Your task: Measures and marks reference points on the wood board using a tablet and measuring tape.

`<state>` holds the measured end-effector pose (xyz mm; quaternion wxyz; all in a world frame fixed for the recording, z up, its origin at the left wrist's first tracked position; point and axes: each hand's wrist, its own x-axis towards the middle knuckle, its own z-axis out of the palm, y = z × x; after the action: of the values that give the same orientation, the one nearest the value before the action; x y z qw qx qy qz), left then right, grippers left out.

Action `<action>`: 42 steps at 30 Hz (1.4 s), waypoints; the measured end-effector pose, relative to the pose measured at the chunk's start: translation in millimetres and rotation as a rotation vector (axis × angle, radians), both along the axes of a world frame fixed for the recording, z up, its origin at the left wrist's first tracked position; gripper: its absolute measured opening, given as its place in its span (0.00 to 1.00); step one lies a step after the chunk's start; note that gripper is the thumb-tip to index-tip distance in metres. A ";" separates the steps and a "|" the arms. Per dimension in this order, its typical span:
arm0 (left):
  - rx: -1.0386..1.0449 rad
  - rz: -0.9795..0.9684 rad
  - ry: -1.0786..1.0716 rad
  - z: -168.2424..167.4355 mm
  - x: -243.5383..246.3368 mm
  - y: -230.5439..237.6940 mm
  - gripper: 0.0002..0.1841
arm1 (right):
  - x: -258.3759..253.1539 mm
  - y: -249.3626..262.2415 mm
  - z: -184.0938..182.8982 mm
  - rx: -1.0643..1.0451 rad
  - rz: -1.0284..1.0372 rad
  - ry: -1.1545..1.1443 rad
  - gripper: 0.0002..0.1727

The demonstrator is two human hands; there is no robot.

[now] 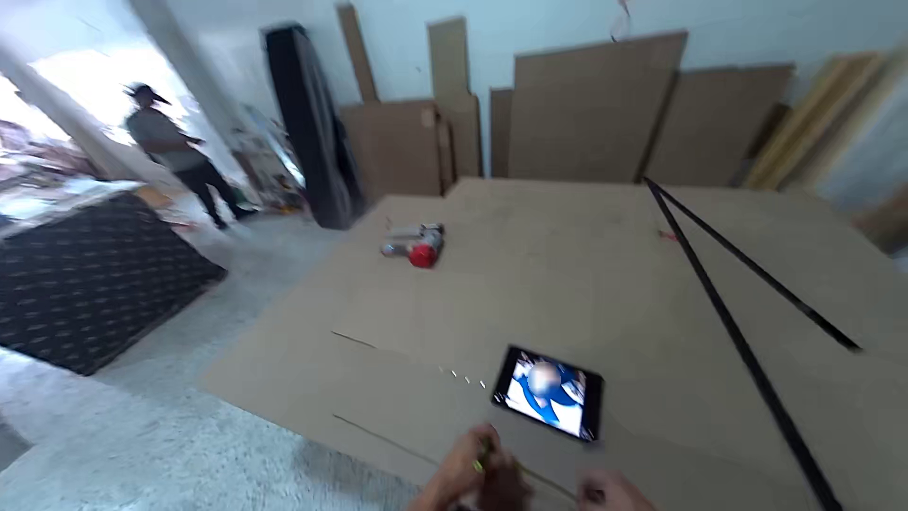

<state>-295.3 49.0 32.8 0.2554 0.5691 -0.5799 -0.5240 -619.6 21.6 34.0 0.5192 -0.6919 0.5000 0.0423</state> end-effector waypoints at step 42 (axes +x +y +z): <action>-0.137 0.134 -0.755 -109.8 -34.0 37.6 0.21 | -77.8 -91.9 -97.9 -0.725 -0.046 0.114 0.15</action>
<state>-329.3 86.6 -77.0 0.0950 0.7400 -0.6284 -0.2200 -697.3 -70.3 -63.9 0.2126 -0.8161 0.5259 -0.1108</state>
